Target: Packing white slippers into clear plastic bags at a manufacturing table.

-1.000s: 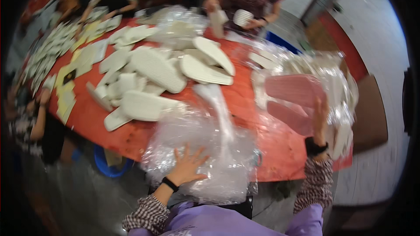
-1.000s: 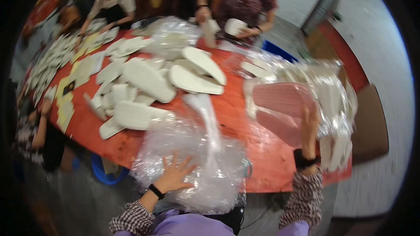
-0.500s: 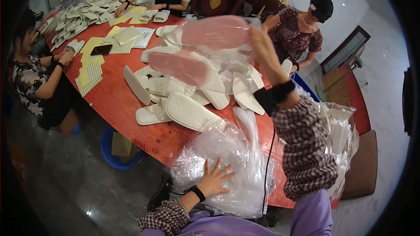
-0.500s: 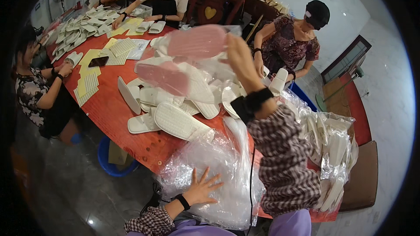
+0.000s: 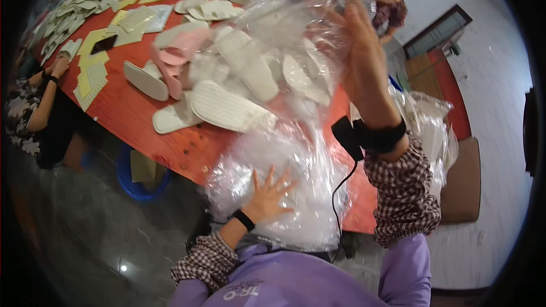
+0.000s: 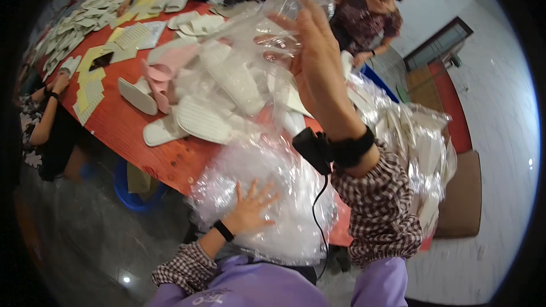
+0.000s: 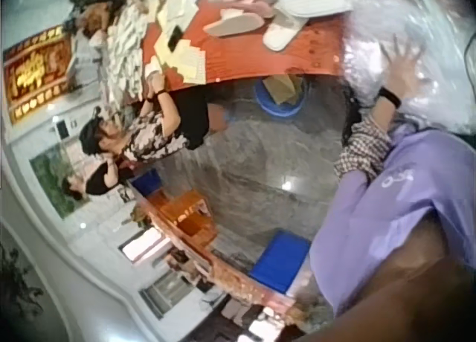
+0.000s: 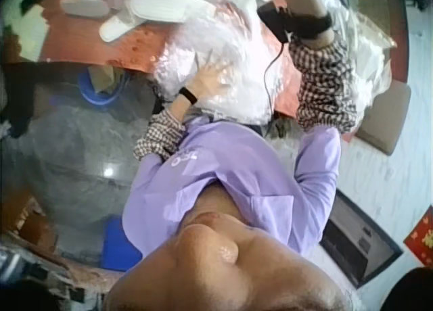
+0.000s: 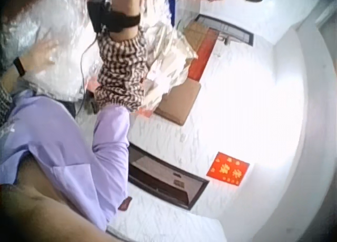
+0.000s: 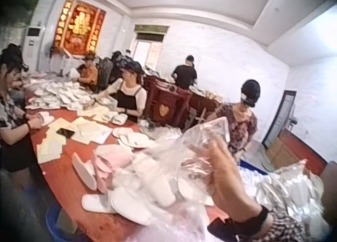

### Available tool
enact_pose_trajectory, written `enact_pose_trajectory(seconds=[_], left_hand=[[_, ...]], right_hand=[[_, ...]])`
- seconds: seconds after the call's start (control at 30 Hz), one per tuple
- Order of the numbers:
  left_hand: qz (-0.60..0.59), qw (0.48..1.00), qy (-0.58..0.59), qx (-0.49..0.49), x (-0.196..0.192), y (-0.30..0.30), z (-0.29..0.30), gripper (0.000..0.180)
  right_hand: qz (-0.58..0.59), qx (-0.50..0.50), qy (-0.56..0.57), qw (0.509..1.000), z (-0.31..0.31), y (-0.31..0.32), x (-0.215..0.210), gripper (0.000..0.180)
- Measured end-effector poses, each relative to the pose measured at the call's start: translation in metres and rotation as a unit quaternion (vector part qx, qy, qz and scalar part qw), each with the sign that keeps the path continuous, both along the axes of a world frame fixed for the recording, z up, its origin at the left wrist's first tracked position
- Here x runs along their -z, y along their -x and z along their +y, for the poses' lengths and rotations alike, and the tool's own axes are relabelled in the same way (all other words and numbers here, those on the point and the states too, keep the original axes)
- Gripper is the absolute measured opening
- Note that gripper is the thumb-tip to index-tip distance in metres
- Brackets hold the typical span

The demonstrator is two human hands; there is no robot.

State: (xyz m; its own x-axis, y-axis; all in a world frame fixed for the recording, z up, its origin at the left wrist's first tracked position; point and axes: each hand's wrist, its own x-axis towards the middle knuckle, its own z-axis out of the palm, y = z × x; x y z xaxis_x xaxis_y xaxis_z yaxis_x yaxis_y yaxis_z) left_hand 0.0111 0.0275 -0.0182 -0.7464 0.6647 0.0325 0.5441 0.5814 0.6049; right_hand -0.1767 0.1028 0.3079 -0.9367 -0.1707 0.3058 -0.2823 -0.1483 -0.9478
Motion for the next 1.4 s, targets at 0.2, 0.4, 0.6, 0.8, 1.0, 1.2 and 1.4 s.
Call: enact_pose_trajectory(seconds=[0.2,0.4,0.6,0.8,1.0,1.2,1.4], left_hand=[[-0.093,0.944,-0.280,-0.148,0.008,0.038,-0.018,0.067],[-0.506,0.629,-0.565,-0.170,-0.003,0.059,-0.050,0.058],[-0.584,0.408,-0.698,-0.075,-0.052,0.063,-0.083,0.076],[-0.089,0.826,-0.406,-0.380,-0.122,0.048,-0.123,0.043],[0.145,0.984,-0.100,-0.035,-0.204,0.003,-0.039,0.035],[0.062,0.992,0.076,0.075,-0.078,0.001,0.023,0.079],[-0.022,0.999,0.038,0.028,-0.025,0.003,0.021,0.093]], right_hand=[[-0.080,0.130,-0.038,0.987,0.095,-0.126,0.007,0.055],[-0.297,0.169,-0.036,0.939,0.149,-0.243,0.130,0.078],[-0.325,0.167,-0.051,0.930,0.171,-0.274,0.211,0.078],[-0.272,0.153,-0.147,0.939,0.168,-0.263,0.202,0.075],[-0.260,0.129,-0.209,0.934,0.171,-0.253,0.197,0.073],[-0.243,0.104,-0.127,0.956,0.189,-0.257,0.236,0.057],[-0.096,0.204,-0.346,0.911,0.202,-0.275,0.242,0.052]])
